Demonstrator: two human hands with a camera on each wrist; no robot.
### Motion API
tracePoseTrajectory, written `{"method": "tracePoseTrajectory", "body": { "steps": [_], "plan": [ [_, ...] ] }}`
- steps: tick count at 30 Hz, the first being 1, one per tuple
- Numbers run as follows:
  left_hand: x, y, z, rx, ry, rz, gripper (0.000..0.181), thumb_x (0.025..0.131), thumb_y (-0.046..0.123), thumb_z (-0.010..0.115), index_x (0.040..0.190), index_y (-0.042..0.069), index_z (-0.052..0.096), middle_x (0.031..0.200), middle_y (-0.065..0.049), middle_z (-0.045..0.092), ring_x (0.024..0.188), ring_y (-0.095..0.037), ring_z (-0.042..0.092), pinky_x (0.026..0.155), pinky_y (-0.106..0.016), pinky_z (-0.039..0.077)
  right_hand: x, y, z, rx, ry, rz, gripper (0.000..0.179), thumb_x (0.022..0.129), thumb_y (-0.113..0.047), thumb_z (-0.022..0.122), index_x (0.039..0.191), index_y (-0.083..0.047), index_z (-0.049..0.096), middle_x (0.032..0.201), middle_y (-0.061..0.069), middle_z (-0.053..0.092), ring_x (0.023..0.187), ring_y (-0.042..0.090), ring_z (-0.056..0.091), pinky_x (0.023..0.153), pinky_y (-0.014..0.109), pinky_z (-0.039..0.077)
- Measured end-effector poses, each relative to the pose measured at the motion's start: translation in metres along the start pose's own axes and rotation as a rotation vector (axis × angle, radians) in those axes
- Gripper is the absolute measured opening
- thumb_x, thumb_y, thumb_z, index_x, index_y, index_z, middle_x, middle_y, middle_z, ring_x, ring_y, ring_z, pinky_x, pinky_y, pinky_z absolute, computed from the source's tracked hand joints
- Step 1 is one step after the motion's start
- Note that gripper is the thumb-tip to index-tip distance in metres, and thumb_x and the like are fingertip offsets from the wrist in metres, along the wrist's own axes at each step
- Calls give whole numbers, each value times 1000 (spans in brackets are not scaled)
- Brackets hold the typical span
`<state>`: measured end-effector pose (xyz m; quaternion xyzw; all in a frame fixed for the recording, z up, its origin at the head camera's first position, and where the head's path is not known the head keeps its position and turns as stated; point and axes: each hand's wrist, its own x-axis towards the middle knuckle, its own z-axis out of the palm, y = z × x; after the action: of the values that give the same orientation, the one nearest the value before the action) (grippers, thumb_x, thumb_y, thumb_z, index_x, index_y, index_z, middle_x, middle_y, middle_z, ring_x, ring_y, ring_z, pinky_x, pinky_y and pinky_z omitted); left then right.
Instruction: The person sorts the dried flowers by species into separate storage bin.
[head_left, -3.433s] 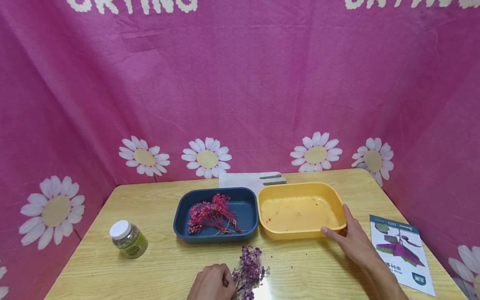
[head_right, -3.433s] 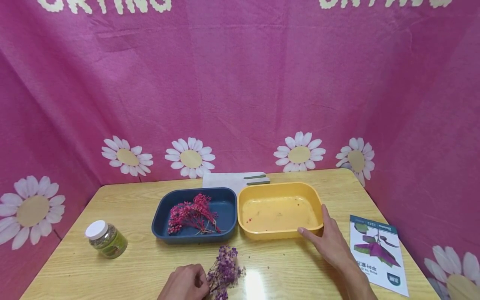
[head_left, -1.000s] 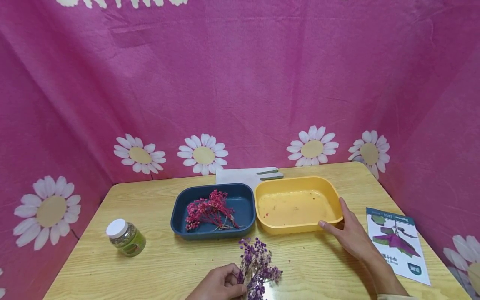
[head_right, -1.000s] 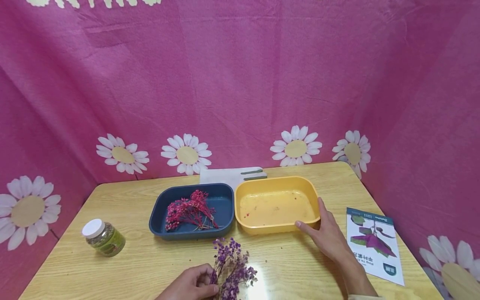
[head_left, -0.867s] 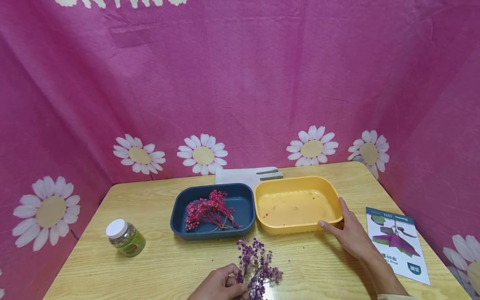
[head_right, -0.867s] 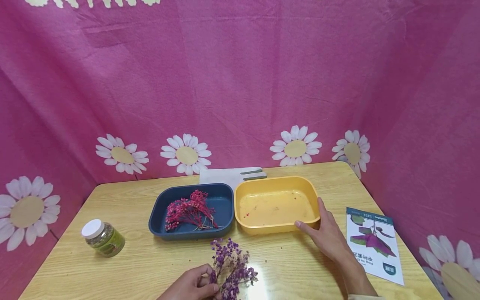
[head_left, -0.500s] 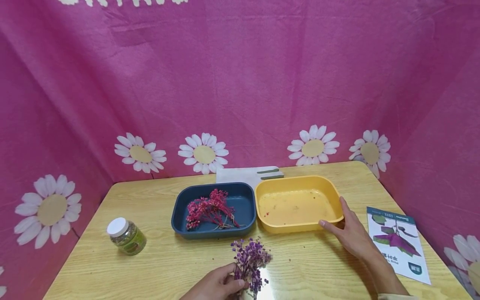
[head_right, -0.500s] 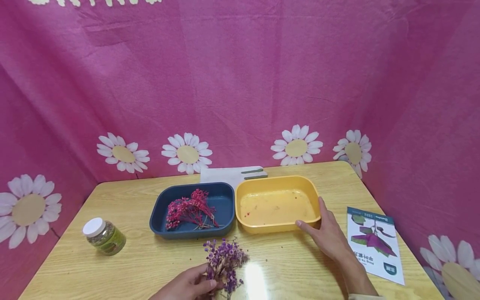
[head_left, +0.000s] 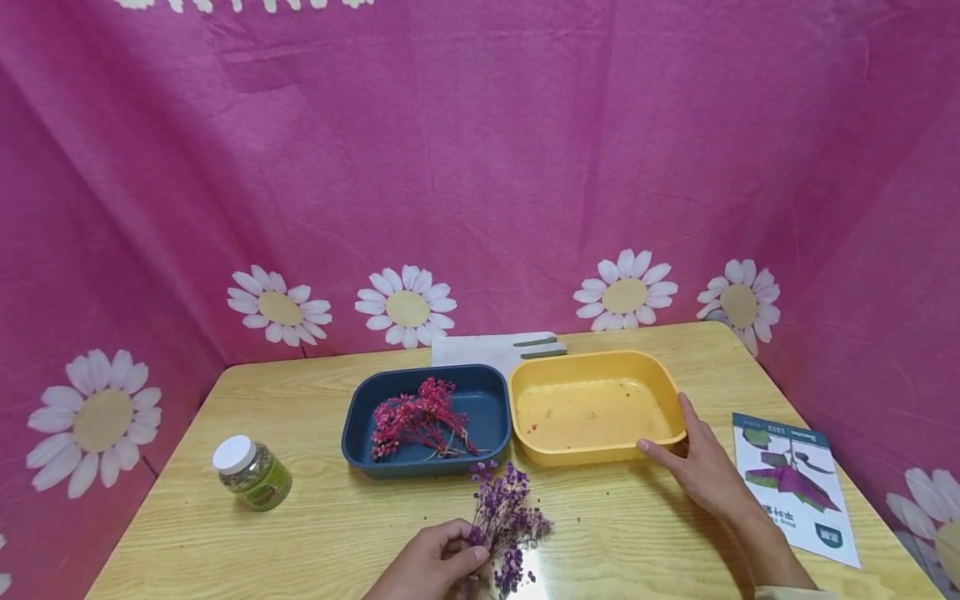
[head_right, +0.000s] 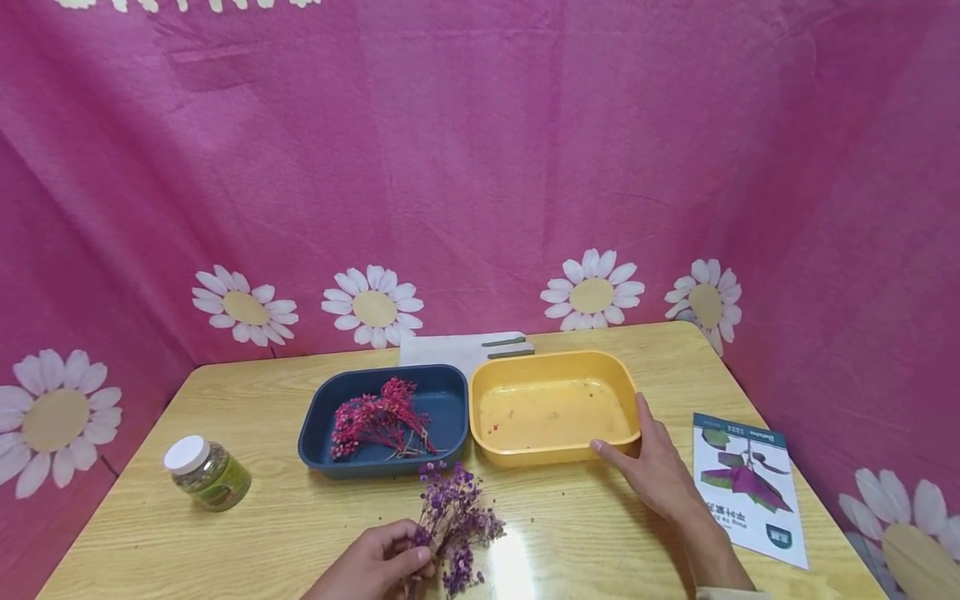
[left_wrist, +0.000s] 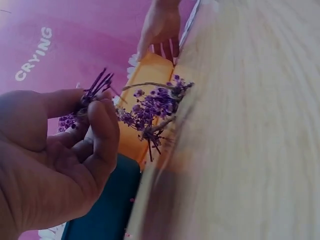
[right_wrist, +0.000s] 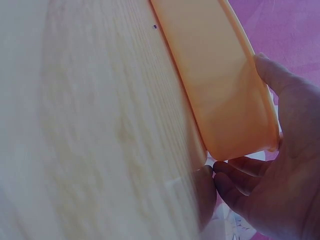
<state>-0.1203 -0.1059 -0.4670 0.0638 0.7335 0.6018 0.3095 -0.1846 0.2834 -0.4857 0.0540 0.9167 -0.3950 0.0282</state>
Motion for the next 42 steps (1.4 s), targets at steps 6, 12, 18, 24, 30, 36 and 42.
{"method": "tracePoseTrajectory", "body": {
  "steps": [6,12,18,24,30,36,42],
  "plan": [
    [-1,8,-4,50,73,32,33,91,29,67,111,2,65,85,-1,61,71,-12,56,62,-26,49,-1,1,0,3,20,-54,110,88,-53,63,153,-10,-15,154,35,13,140,54,20,109,69,20],
    [2,16,-6,89,126,106,33,88,23,71,111,-1,66,87,-2,64,80,-13,58,66,-24,49,-2,2,1,-6,20,-47,110,89,-53,63,154,-11,-15,153,36,17,139,53,22,108,70,20],
    [4,21,-4,47,125,105,37,90,24,69,114,-3,63,92,-4,67,81,-11,63,69,-28,55,-2,2,2,-5,15,-29,110,88,-55,62,154,-12,-15,153,35,17,139,53,21,108,71,19],
    [3,27,-5,-15,97,144,32,93,21,64,111,-5,61,95,-7,71,77,-7,61,66,-24,54,-1,2,1,19,22,-49,109,88,-53,63,154,-12,-14,154,35,15,141,53,19,109,70,18],
    [2,27,-4,-37,98,117,22,92,17,64,101,-1,57,81,1,62,67,-9,51,61,-23,46,0,3,0,15,26,-50,109,88,-53,63,154,-13,-14,154,34,16,140,53,21,109,70,19],
    [1,22,-4,-1,151,70,16,86,12,64,93,2,53,79,0,60,64,-9,48,57,-22,42,0,0,-1,8,14,-38,110,88,-55,62,154,-14,-16,156,34,12,141,53,19,109,70,19],
    [12,7,-6,82,166,26,14,85,10,61,92,5,51,74,2,54,56,-9,40,52,-23,34,-1,0,0,12,16,-34,110,88,-55,62,154,-14,-16,156,34,10,141,54,18,108,70,18]
  ]
}}
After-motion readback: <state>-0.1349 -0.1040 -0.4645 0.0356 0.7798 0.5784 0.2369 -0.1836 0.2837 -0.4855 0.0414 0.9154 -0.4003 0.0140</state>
